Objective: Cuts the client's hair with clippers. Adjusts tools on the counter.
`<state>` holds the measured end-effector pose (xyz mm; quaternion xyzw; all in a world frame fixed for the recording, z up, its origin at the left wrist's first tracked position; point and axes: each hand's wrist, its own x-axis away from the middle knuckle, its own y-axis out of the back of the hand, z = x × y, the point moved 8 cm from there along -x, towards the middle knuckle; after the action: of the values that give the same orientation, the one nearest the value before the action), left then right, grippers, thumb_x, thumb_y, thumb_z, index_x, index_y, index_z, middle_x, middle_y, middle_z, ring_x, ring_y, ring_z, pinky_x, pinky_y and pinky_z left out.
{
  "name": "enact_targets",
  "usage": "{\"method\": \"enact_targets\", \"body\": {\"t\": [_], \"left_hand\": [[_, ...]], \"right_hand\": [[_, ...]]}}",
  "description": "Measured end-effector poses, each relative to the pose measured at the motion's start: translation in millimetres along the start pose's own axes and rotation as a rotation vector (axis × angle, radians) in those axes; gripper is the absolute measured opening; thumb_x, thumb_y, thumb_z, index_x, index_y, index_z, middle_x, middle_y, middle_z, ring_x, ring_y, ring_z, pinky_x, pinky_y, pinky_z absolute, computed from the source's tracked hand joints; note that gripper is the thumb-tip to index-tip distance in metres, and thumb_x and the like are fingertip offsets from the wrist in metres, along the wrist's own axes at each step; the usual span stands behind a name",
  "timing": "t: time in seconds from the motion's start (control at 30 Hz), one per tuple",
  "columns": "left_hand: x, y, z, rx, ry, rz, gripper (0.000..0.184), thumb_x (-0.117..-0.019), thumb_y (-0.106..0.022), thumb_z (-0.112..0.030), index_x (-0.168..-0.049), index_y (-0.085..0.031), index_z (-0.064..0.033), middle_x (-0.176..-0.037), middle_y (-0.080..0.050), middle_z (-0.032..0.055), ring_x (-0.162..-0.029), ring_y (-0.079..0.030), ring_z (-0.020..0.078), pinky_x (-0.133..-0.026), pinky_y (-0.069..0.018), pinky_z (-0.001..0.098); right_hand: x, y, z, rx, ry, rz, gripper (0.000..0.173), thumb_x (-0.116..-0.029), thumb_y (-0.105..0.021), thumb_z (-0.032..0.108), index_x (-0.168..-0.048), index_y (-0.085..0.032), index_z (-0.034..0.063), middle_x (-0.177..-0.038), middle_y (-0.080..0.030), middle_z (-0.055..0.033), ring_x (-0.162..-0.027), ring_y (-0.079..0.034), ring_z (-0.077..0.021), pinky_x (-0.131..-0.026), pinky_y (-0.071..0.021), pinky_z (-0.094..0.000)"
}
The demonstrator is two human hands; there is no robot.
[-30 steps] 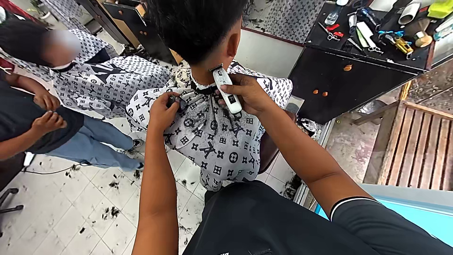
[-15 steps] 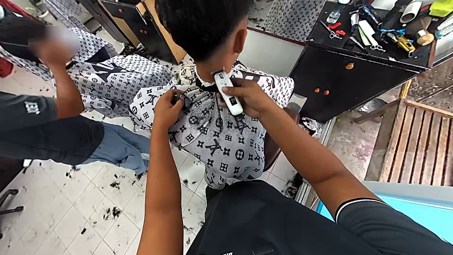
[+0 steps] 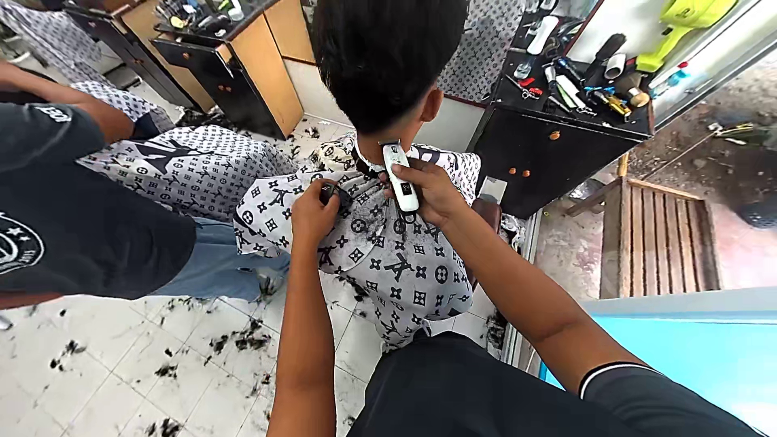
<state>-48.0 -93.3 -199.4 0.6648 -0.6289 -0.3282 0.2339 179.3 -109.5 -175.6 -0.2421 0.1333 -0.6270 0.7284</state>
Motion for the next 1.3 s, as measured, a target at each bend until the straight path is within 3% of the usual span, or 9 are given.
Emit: {"method": "enact_targets", "body": {"t": [0.3, 0.53, 0.73, 0.83, 0.93, 1.03, 1.1, 1.2, 1.3], "left_hand": [[3.2, 0.0, -0.6, -0.036, 0.001, -0.021, 0.034, -0.1015, -0.054, -0.028, -0.128, -0.067, -0.0112, -0.1, -0.072, 0.0203, -0.093, -0.069, 0.0409, -0.079, -0.0495, 0.0674], [5.4, 1.2, -6.8, -0.044, 0.055, -0.058, 0.032, -0.1027, -0.054, -0.023, -0.128, -0.066, -0.0071, -0.104, -0.07, 0.0197, -0.096, -0.067, 0.0362, -0.084, -0.0498, 0.0625], [70.6, 9.5, -80.7, -0.066, 0.132, -0.282, 0.035, -0.1044, -0.06, -0.029, -0.128, -0.064, -0.004, -0.096, -0.069, 0.018, -0.079, -0.066, 0.0303, -0.075, -0.0538, 0.0546], [110.1, -25.5, -149.6, -0.01, 0.183, -0.326, 0.031, -0.1047, -0.057, -0.026, -0.122, -0.064, -0.0024, -0.089, -0.066, 0.0119, -0.072, -0.061, 0.0197, -0.067, -0.0529, 0.0436], [117.4, -99.8, -206.4, 0.178, 0.237, -0.228, 0.032, -0.1054, -0.051, -0.025, -0.122, -0.063, -0.0005, -0.088, -0.066, 0.0047, -0.067, -0.06, 0.0075, -0.063, -0.0539, 0.0285], [99.6, -187.6, -244.6, 0.456, 0.303, -0.049, 0.035, -0.1086, -0.046, -0.022, -0.131, -0.058, 0.0018, -0.103, -0.068, 0.0079, -0.072, -0.065, 0.0086, -0.064, -0.0573, 0.0262], [80.9, -237.0, -256.9, 0.677, 0.35, 0.023, 0.037, -0.1098, -0.041, -0.019, -0.139, -0.052, 0.0009, -0.118, -0.066, 0.0095, -0.077, -0.068, 0.0099, -0.063, -0.059, 0.0262], [48.2, -298.1, -263.1, 0.937, 0.416, 0.082, 0.033, -0.1106, -0.038, -0.018, -0.137, -0.048, -0.0012, -0.105, -0.067, 0.0058, -0.074, -0.067, 0.0107, -0.059, -0.0582, 0.026], [10.4, -343.4, -265.6, 1.031, 0.432, 0.135, 0.026, -0.1113, -0.036, -0.017, -0.131, -0.049, -0.0053, -0.098, -0.066, 0.0024, -0.068, -0.065, 0.0079, -0.055, -0.0558, 0.0222]], "right_hand": [[3.8, 39.4, -0.8, -0.115, -0.22, -0.007, 0.03, -0.1067, -0.051, 0.023, -0.128, -0.058, 0.0025, -0.109, -0.072, -0.0128, -0.091, -0.073, -0.0169, -0.077, -0.0613, -0.0267], [-10.7, 58.7, 27.4, 0.026, -0.159, 0.172, 0.027, -0.1048, -0.053, 0.014, -0.129, -0.057, 0.0014, -0.114, -0.07, -0.0131, -0.099, -0.072, -0.0207, -0.082, -0.0616, -0.0334], [16.9, 110.3, 10.8, 0.025, -0.298, 0.406, 0.04, -0.1068, -0.045, 0.034, -0.142, -0.049, 0.0155, -0.116, -0.069, -0.007, -0.09, -0.07, -0.0154, -0.076, -0.0606, -0.0301], [41.3, 165.0, -4.2, 0.084, -0.534, 0.458, 0.044, -0.1123, -0.025, 0.04, -0.136, -0.051, 0.0121, -0.113, -0.07, -0.0062, -0.068, -0.065, -0.0104, -0.055, -0.054, -0.0236], [45.8, 209.7, 10.9, 0.216, -0.487, 0.565, 0.04, -0.1048, -0.042, 0.026, -0.14, -0.045, 0.0071, -0.107, -0.069, -0.0049, -0.056, -0.057, -0.0065, -0.046, -0.0481, -0.0213], [31.4, 247.7, 35.7, 0.338, -0.344, 0.517, 0.046, -0.0942, -0.053, 0.014, -0.138, -0.045, 0.0016, -0.102, -0.068, -0.0051, -0.051, -0.055, -0.0069, -0.043, -0.0484, -0.0227], [11.9, 269.4, 54.3, 0.567, -0.188, 0.438, 0.057, -0.0888, -0.061, 0.012, -0.143, -0.046, -0.0003, -0.108, -0.069, -0.0088, -0.062, -0.062, -0.0098, -0.053, -0.0544, -0.0268], [-13.3, 297.7, 75.5, 0.86, 0.011, 0.375, 0.068, -0.0847, -0.073, 0.018, -0.146, -0.049, -0.001, -0.132, -0.061, -0.0211, -0.114, -0.064, -0.0256, -0.098, -0.054, -0.0439], [-28.4, 330.5, 96.0, 0.982, 0.058, 0.328, 0.069, -0.0862, -0.076, 0.022, -0.147, -0.051, 0.0018, -0.135, -0.057, -0.0242, -0.119, -0.061, -0.0317, -0.102, -0.0518, -0.0471]]}}
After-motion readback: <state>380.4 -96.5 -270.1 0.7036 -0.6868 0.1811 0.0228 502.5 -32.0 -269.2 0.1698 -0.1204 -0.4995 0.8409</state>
